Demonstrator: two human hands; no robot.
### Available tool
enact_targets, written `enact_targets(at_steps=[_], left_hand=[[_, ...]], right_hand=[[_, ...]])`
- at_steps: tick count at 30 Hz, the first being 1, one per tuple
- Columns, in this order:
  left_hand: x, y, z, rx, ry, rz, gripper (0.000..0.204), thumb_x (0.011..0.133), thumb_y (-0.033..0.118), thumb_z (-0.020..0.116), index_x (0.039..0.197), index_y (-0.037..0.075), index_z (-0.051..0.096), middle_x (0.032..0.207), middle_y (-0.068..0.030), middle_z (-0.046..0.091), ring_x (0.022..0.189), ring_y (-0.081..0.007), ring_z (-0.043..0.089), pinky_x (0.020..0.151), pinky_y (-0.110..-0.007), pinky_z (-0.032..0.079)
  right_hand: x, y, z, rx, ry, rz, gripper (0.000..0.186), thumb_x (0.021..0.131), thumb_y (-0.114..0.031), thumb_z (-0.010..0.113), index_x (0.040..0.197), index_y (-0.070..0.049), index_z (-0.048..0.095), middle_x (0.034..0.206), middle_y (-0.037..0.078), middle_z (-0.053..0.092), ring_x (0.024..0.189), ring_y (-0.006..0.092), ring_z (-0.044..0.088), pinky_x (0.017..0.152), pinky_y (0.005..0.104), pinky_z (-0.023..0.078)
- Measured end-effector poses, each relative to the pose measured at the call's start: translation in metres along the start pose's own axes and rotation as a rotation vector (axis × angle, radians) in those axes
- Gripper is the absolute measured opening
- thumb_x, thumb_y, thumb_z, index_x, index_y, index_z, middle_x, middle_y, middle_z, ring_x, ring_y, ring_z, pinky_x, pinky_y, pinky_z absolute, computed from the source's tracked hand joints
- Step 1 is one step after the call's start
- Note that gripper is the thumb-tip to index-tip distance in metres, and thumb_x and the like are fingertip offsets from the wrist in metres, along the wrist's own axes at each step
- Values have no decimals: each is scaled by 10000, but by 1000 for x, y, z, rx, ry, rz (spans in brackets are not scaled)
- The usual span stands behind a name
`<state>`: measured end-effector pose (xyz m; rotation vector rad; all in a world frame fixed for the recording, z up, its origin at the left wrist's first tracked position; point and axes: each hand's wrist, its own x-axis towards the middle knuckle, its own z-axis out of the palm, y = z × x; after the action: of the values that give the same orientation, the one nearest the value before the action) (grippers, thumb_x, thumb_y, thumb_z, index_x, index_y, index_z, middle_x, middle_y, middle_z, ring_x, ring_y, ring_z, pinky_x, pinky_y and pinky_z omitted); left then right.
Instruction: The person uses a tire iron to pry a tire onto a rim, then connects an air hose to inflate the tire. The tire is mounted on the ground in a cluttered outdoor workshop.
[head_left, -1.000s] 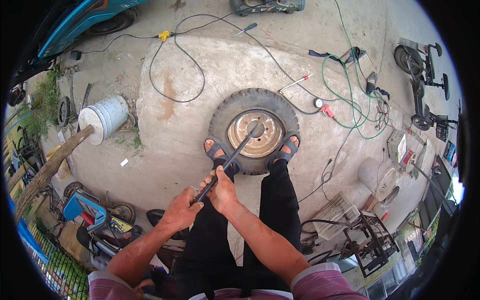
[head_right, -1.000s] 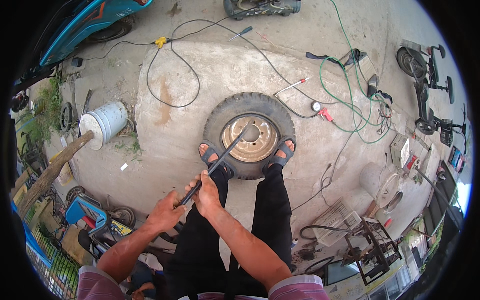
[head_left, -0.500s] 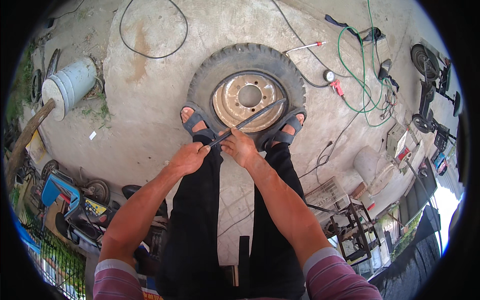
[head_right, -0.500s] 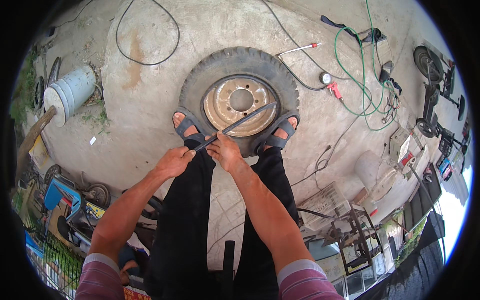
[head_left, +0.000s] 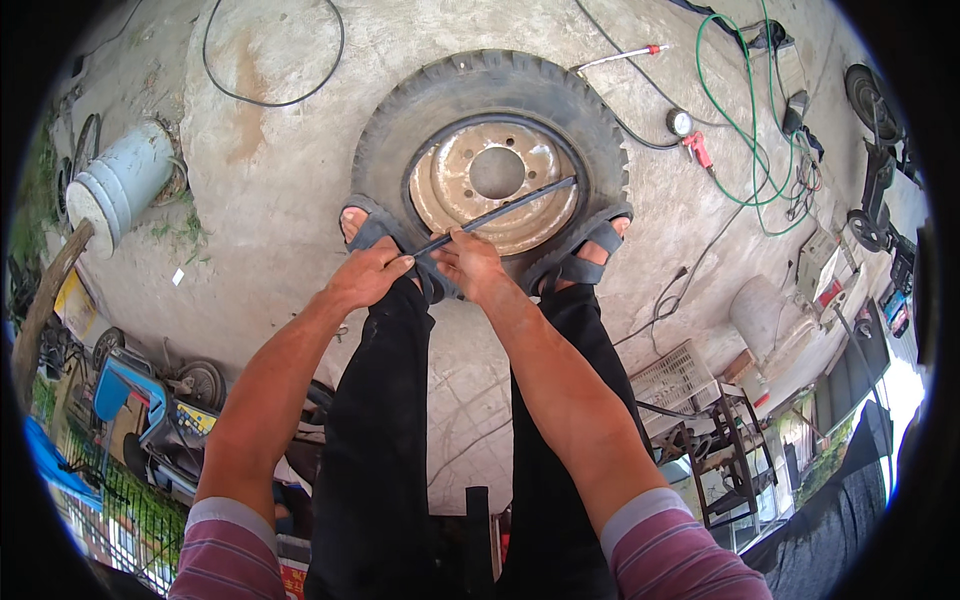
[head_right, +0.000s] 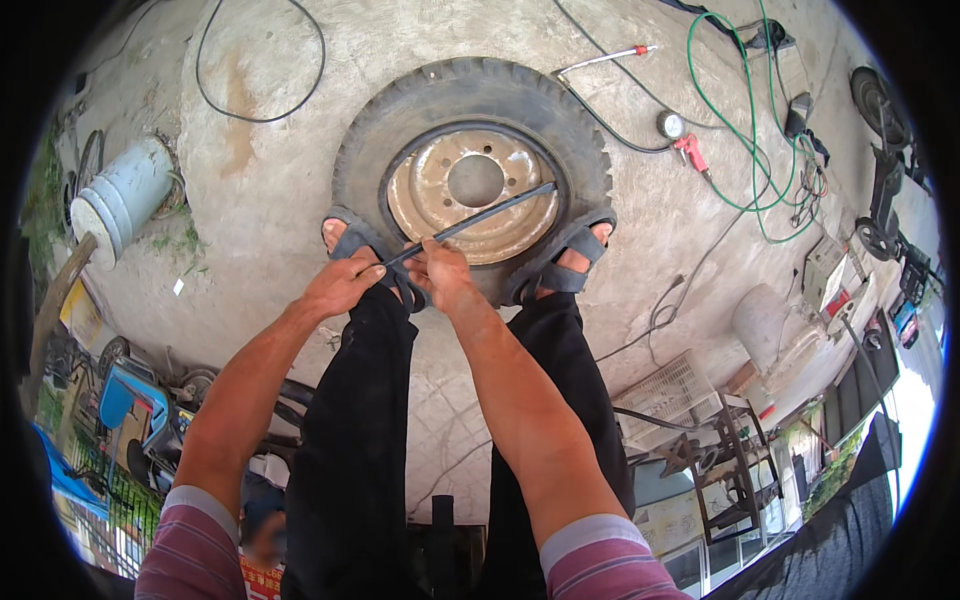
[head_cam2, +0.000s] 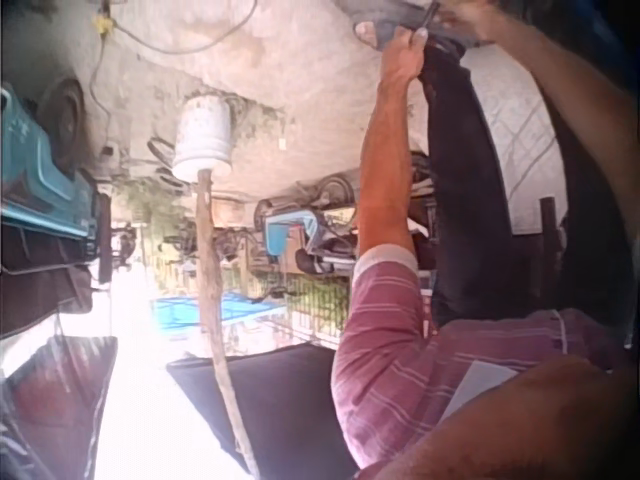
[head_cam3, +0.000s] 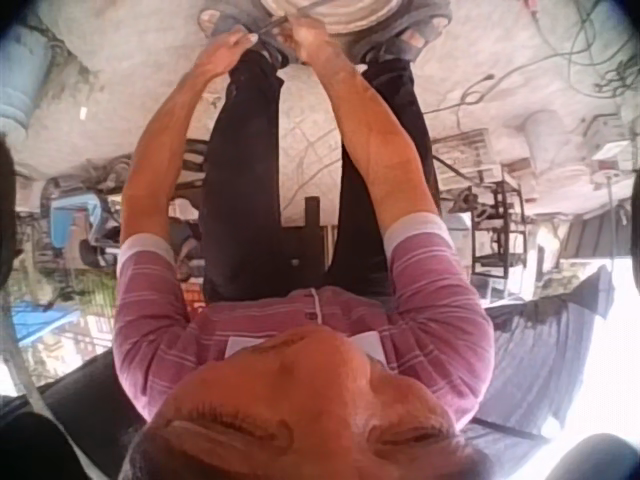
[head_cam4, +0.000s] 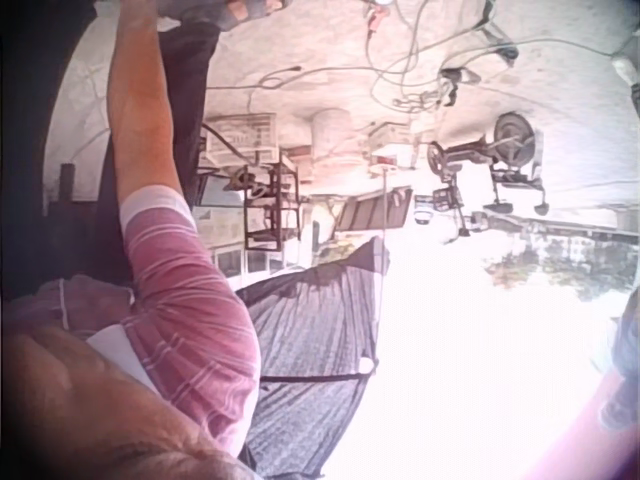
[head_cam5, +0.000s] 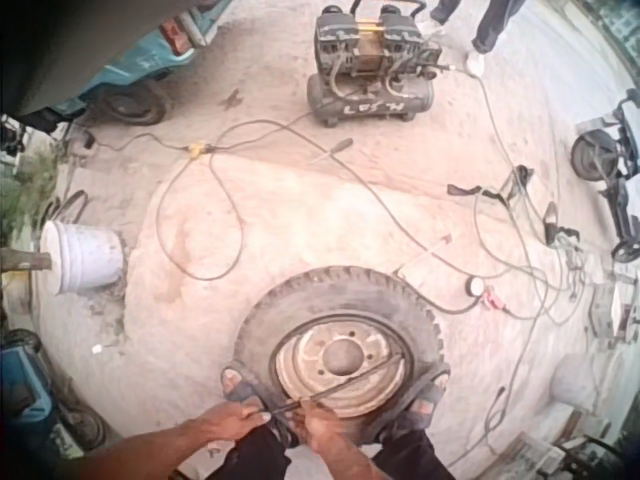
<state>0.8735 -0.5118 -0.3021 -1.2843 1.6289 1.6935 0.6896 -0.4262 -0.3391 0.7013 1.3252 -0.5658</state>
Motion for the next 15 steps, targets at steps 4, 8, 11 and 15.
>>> enact_targets(at_steps=[4,8,11,15], left_hand=[[12,-11,-9,-11,-42,-1,354,965,362,555,856,34,632,789,-173,574,754,-312,586,696,-403,460],[30,-24,-24,230,72,128,398,944,375,588,776,15,579,716,-188,539,773,-377,529,725,-457,442],[47,-23,-34,260,27,136,401,942,368,588,763,9,574,698,-195,531,786,-380,509,731,-471,435],[58,-16,-40,187,-38,35,416,943,354,588,725,0,564,667,-190,557,655,-342,525,630,-440,434]], right_hand=[[9,0,10,35,17,-12,228,1001,-260,501,1044,-63,609,914,32,654,720,122,621,590,275,508],[17,-8,25,65,60,-31,234,999,-275,511,1031,-56,588,903,35,629,715,124,633,576,272,509],[36,-18,21,99,45,-14,306,1010,-339,478,1025,-49,576,911,64,652,714,136,643,580,276,514],[54,-26,13,121,21,-6,373,1016,-395,437,1018,-46,570,903,91,680,701,151,647,567,279,517]])
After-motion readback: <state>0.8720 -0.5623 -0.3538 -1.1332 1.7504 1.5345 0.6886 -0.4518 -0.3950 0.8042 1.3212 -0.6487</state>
